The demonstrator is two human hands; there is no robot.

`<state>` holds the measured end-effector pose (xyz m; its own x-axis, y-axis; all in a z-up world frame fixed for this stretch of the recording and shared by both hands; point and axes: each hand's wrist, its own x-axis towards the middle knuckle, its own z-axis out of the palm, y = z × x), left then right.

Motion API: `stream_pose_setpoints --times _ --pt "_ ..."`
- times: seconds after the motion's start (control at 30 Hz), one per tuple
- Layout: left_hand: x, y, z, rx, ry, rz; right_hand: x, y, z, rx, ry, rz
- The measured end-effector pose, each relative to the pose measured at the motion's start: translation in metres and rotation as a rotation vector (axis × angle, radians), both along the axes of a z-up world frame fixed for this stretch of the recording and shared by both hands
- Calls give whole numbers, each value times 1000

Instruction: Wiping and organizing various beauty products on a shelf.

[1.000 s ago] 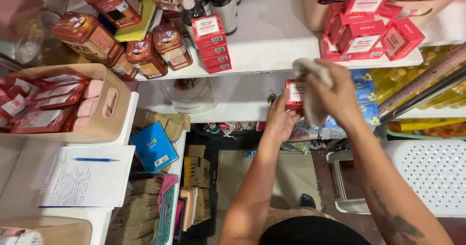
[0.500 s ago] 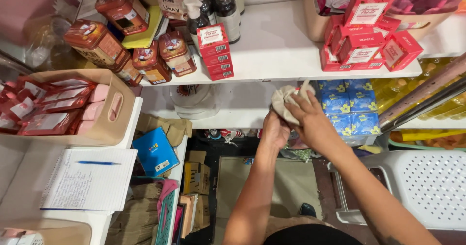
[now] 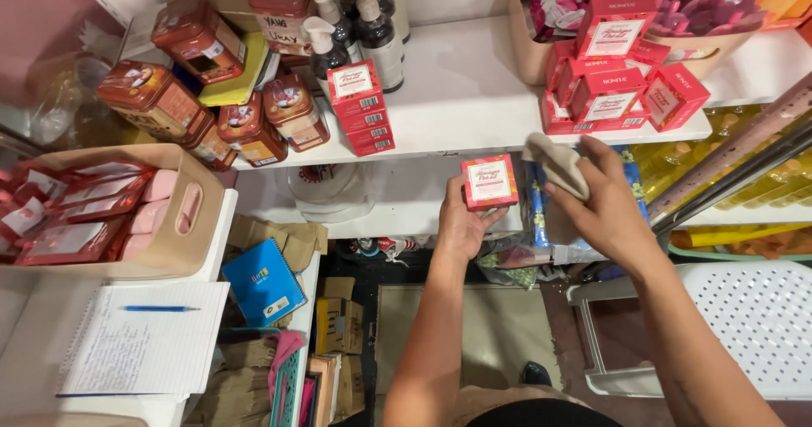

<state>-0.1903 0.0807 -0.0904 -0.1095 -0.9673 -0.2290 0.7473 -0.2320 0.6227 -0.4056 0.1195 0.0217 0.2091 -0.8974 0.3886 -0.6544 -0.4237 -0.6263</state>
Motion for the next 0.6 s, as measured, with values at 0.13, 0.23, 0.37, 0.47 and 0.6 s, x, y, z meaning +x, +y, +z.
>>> stream_pose_setpoints --times 0.13,0.23,0.37,0.47,0.6 --pt "-27 5 1 16 70 -65 35 -2 -13 -55 1 118" --pt "-35 -1 -19 -50 -5 38 53 -6 -30 -263 327 173" --pt "-24 -4 -36 13 -22 4 50 -23 -59 -97 97 149" --pt "-20 4 -29 45 -74 -27 43 -32 -75 -34 -30 77" --pt "-12 13 2 52 -102 -49 36 -37 -51 534 -385 -184"
